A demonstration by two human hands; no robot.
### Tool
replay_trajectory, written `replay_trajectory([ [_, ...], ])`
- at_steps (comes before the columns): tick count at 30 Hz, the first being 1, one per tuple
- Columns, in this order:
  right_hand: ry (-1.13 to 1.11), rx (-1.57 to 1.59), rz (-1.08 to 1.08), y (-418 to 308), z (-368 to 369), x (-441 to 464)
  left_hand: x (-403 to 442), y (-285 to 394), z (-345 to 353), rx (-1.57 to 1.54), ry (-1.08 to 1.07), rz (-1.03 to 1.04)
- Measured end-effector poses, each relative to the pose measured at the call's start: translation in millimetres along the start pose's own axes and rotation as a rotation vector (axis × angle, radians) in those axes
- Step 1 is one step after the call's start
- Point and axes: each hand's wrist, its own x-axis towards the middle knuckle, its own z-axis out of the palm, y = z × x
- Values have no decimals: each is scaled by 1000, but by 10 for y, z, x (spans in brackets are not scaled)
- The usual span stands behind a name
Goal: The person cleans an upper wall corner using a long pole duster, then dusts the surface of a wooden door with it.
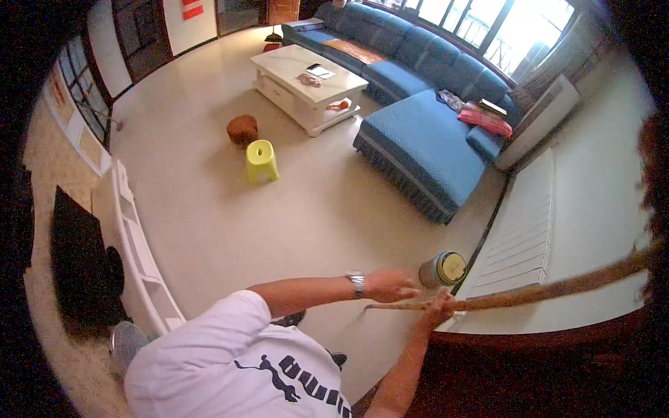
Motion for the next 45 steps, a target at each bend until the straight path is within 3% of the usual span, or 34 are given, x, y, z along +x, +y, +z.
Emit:
replay_trajectory([
  [1, 2, -61, -25, 22, -65, 30, -212, -333, 65, -18, -2, -57],
  [2, 1, -126, -49, 44, -186, 38, -449, -590, 32, 40, -159, -177],
  [4, 73, 64, 105, -65, -278, -58, -1022, -1012, -9, 122, -281, -300],
  [5, 85, 74, 71, 37, -405, -40, -1310, -1378, 158, 214, -366, -335],
  [6, 282, 64, 129, 434, -662, 115, -1588, -1529, 173, 215, -422, -431],
  [8, 125, 87, 85, 250, -825, -82, -2117, -1707, 148, 254, -487, -544],
  [10, 325, 101, 42, 119, -774, -220, -2512, -1778, 152, 209, -523, -679],
  [14, 227, -49, 6, 155, -1133, -286, -2998, -1793, 117, 153, -345, -826],
  [17, 263, -91, -1, 207, -1268, -338, -2979, -1799, -56, 396, -346, -732],
  [18, 134, -116, -172, 264, -1363, -367, -2829, -1722, -183, 451, -349, -697],
  [20, 145, -27, -33, 103, -1323, -467, -2463, -1541, -468, 597, -284, -533],
  [24, 102, 32, 34, 86, -1388, -559, -1643, -891, -866, 667, -75, -217],
  [26, 2, 19, -31, 65, -1428, -607, -1369, -696, -906, 663, -57, -42],
  [29, 8, 11, -6, 37, -1452, -641, -1090, -455, -855, 763, -117, 61],
  [35, 38, -28, -15, -86, -1423, -697, -940, -249, -823, 796, -150, 160],
  [45, 30, 5, -22, 26, -1496, -661, -960, -378, -774, 796, -276, 92],
])
